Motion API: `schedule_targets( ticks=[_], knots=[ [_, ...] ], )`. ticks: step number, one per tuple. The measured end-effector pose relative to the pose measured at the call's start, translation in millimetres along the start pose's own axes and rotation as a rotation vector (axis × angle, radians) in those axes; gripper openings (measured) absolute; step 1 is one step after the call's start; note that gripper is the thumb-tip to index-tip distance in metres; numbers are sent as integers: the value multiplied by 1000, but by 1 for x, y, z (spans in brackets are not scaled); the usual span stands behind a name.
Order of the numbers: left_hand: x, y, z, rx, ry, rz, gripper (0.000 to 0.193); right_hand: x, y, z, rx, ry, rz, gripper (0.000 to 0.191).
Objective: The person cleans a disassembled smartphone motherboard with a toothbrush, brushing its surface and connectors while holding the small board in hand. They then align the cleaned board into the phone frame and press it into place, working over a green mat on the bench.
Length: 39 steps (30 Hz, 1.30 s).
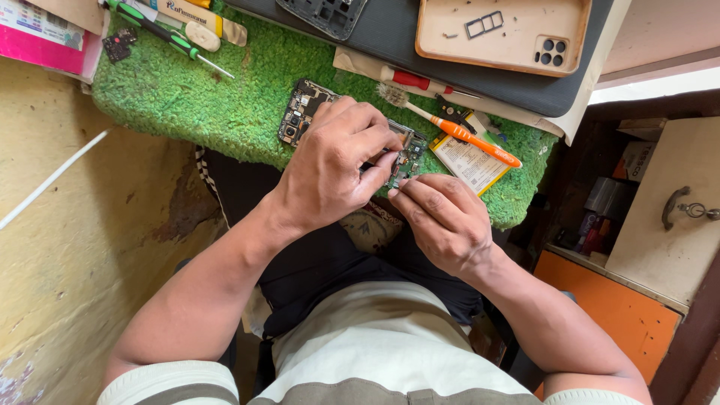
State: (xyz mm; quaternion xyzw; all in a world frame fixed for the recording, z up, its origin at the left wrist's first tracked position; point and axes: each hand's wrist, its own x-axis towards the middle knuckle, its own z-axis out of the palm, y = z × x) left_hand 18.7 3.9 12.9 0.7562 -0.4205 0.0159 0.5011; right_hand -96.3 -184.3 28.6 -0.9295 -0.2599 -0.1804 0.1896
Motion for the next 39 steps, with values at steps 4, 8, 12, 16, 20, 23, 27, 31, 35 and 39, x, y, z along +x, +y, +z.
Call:
schedule_targets(
  ticks=[4, 8, 12, 16, 20, 23, 27, 31, 35, 39],
  knots=[
    [0, 0, 0, 6, 0, 1, 14, 0, 0, 1, 5, -3, 11, 34],
    [0, 0, 0, 13, -2, 6, 15, 0, 1, 2, 10, -4, 12, 33],
    [0, 0, 1, 9, -1, 2, 15, 0, 1, 0, 9, -14, 25, 31],
    [-1, 0, 1, -3, 1, -4, 14, 0, 1, -1, 7, -39, 38, 30],
    [-1, -1, 1, -5, 1, 3, 14, -2, 2, -2, 22, -22, 28, 30],
    [-1, 0, 1, -8, 1, 3, 14, -5, 4, -3, 47, 21, 25, 29],
    [0, -1, 1, -5, 0, 2, 14, -7, 7, -6, 14, 20, 73, 29],
    [-1, 0, 1, -8, -4, -2, 13, -8, 8, -8, 0, 7, 137, 32],
    [-1, -1, 1, -10, 1, 1, 14, -7, 9, -7, -30, -39, 121, 33],
    [0, -1, 2, -4, 2, 2, 14, -5, 8, -6, -69, -85, 109, 31]
  ],
)
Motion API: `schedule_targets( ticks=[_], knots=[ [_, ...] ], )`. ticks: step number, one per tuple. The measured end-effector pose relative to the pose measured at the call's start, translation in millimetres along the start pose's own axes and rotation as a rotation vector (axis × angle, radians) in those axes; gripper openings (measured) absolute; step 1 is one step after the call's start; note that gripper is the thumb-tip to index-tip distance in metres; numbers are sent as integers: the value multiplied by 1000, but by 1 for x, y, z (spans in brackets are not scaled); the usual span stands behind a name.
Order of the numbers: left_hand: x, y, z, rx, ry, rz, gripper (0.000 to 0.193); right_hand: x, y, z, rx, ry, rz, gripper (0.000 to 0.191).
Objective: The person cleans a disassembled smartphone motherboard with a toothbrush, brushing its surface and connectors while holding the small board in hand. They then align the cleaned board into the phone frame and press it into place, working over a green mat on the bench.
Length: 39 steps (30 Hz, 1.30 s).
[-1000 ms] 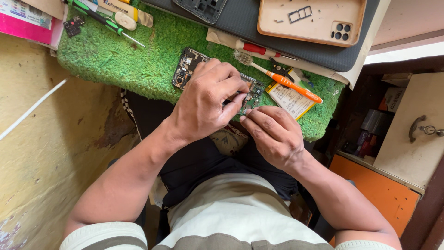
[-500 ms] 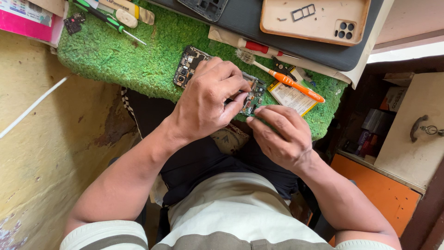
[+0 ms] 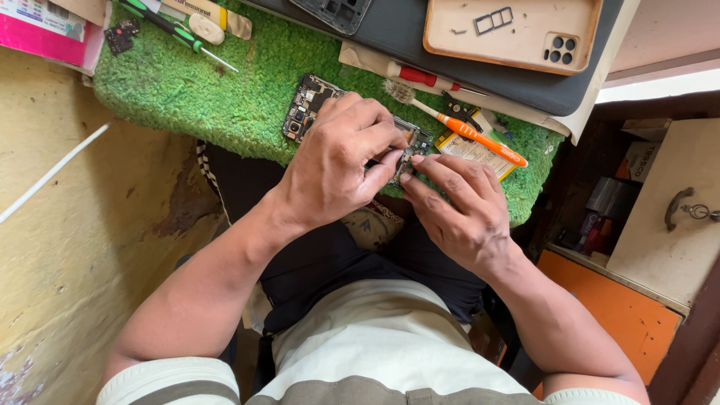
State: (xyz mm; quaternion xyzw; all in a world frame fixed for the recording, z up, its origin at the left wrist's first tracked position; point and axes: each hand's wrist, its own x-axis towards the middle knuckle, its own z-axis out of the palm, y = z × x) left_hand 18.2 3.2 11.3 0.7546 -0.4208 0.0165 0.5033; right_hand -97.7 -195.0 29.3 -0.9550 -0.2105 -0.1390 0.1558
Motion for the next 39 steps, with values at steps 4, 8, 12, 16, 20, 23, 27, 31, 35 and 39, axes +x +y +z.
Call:
schedule_targets(
  ticks=[4, 8, 12, 16, 20, 23, 27, 31, 35, 39],
  knots=[
    [0, 0, 0, -3, 1, 0, 14, 1, -1, 0, -24, -12, -2, 28],
    [-1, 1, 0, 1, 0, 1, 14, 2, 0, 0, -14, 6, -20, 28],
    [0, 0, 0, 1, 0, 0, 13, 3, 0, 1, 6, 24, -29, 29],
    [0, 1, -1, -1, -5, -1, 13, 4, -1, 1, 4, 26, -25, 29],
    [0, 1, -1, -2, -3, -3, 13, 5, -2, 1, -11, 16, -29, 29],
    [0, 1, 0, -1, -2, -2, 13, 6, -2, 2, -34, 9, -37, 28],
    [0, 1, 0, 5, -2, 0, 13, 6, -4, 2, -162, -19, -77, 27],
    [0, 1, 1, 12, -4, -4, 12, 4, -9, 1, -233, -69, -86, 29],
    [0, 0, 1, 7, -2, 5, 12, 3, -9, 1, -213, -89, -84, 31],
    [-1, 0, 1, 11, -4, 9, 14, 2, -6, 3, -175, -50, -76, 31]
  ],
)
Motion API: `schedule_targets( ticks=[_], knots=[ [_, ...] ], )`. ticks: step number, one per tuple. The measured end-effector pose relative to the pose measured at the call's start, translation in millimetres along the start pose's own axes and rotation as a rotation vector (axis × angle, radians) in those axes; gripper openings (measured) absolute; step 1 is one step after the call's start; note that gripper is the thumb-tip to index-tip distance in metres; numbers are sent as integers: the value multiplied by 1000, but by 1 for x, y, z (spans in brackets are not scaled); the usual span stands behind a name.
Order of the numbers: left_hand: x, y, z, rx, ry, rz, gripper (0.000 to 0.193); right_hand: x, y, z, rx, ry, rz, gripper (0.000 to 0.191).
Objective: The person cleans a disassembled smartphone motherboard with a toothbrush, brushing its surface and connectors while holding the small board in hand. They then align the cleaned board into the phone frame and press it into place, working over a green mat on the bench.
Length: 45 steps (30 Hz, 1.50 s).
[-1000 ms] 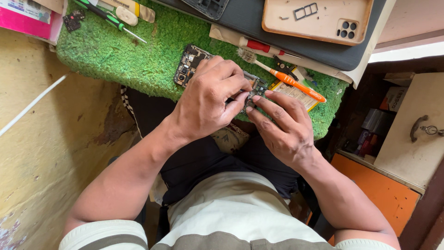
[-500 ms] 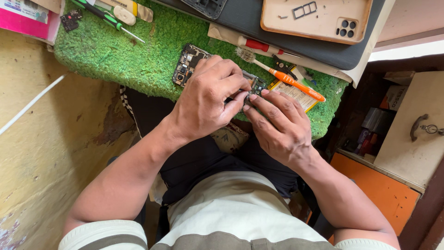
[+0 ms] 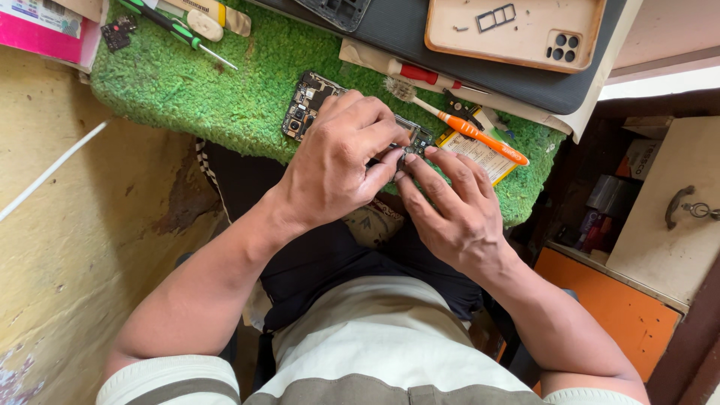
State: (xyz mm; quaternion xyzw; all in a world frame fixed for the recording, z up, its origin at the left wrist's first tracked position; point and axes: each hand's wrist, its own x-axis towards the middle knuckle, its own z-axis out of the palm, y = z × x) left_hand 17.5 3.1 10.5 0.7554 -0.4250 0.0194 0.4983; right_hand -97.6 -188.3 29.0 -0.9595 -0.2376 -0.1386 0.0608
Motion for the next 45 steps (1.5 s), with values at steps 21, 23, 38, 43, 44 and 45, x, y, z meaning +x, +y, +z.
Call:
schedule_targets(
  ticks=[21, 23, 38, 43, 44, 45],
  knots=[
    [1, 1, -2, 22, -35, 20, 18, -5, 5, 2, 109, 127, 87, 34],
    [1, 2, -2, 26, -34, 20, 18, -6, 6, 1, 106, 118, 128, 36],
    [0, 8, 1, 162, -76, 85, 17, -6, 6, 3, 108, 70, 130, 35],
    [4, 9, 5, 190, -108, 40, 21, -5, 5, 4, 115, 66, 145, 37],
    [5, 10, 6, 197, -104, 41, 21, -5, 5, 3, 116, 65, 146, 37],
    [6, 10, 7, 204, -100, 42, 21, -5, 5, 3, 116, 64, 147, 38]
  ],
)
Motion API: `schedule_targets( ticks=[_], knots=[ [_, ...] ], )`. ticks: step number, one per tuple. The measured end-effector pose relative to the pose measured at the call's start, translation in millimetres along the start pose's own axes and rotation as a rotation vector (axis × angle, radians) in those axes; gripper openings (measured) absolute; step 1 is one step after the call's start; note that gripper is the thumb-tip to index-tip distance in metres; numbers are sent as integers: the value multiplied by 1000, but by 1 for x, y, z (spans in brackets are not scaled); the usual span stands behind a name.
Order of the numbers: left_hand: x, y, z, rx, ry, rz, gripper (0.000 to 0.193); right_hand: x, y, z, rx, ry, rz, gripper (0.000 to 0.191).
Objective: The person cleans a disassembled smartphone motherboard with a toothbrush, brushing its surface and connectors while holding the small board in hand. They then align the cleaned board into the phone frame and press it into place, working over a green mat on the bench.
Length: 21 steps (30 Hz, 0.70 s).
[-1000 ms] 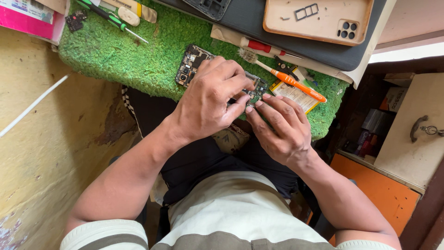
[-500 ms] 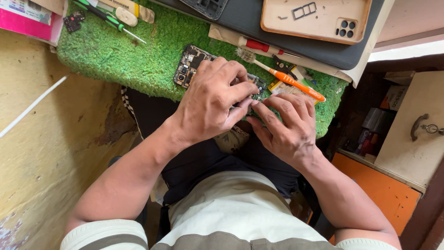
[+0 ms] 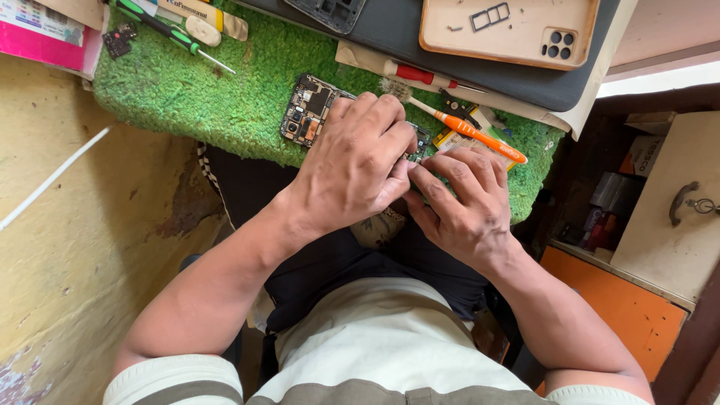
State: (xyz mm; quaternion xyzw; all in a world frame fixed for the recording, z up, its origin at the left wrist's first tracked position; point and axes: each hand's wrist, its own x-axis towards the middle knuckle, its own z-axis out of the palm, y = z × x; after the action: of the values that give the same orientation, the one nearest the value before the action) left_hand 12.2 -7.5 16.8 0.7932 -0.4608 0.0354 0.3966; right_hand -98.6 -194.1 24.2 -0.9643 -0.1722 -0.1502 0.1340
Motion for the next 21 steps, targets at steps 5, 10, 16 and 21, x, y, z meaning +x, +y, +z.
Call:
schedule_targets(
  ticks=[5, 10, 16, 21],
  knots=[
    [3, 0, 2, 4, -7, -24, 22, 1, 0, 0, 10, -6, 2, 38],
    [5, 0, 0, -16, -25, -31, 21, 2, 0, -1, 13, -10, 0, 39],
    [4, -1, -6, -45, -31, -9, 25, 2, -1, -1, 25, -7, 1, 36],
    [5, 1, -8, 76, -24, 47, 24, 2, -3, -1, 16, -14, 2, 36]
  ],
)
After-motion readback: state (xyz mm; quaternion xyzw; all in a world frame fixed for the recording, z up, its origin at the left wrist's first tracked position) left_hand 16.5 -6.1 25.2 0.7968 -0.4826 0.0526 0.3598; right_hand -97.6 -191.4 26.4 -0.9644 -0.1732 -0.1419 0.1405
